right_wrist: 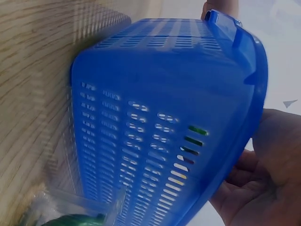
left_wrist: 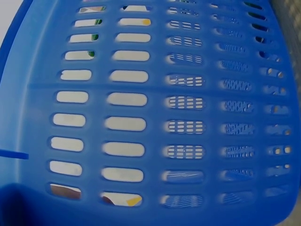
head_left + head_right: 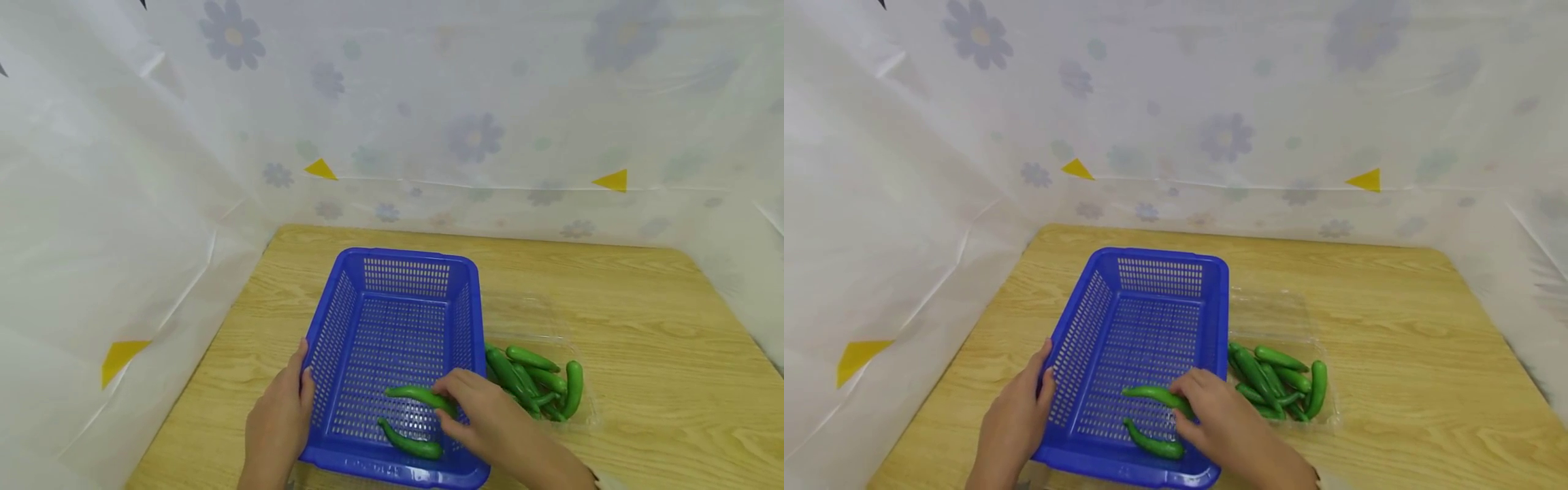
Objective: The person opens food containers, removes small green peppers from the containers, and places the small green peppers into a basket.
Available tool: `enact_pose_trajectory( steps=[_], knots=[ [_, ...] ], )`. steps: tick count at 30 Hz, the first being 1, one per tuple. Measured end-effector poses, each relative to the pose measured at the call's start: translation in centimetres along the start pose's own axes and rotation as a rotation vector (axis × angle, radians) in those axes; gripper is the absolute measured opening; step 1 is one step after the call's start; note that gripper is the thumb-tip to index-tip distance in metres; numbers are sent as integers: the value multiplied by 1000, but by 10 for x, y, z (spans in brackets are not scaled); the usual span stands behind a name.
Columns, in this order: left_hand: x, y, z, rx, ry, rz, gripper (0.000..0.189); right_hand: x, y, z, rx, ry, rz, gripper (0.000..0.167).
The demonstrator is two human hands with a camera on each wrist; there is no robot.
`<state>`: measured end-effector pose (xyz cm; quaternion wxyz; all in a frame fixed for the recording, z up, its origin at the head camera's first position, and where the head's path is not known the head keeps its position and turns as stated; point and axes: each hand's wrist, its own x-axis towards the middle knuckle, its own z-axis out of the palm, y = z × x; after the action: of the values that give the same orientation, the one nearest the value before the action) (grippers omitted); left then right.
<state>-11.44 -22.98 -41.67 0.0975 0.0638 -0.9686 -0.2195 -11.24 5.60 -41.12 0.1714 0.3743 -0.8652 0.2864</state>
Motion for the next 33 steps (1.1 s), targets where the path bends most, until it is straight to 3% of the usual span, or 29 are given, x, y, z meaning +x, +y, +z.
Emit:
enact_pose_trajectory(
  steps=[11, 21, 33],
  knots=[
    [-1, -2, 4, -5, 37, 18, 45, 3, -2, 17, -42, -65, 25, 21],
    [-1, -2, 3, -3, 46, 20, 45, 13, -9, 19, -79, -259, 130, 13],
    [1, -1, 2, -2, 32, 10, 46, 19, -15, 31, -181, -346, 157, 10]
  ],
)
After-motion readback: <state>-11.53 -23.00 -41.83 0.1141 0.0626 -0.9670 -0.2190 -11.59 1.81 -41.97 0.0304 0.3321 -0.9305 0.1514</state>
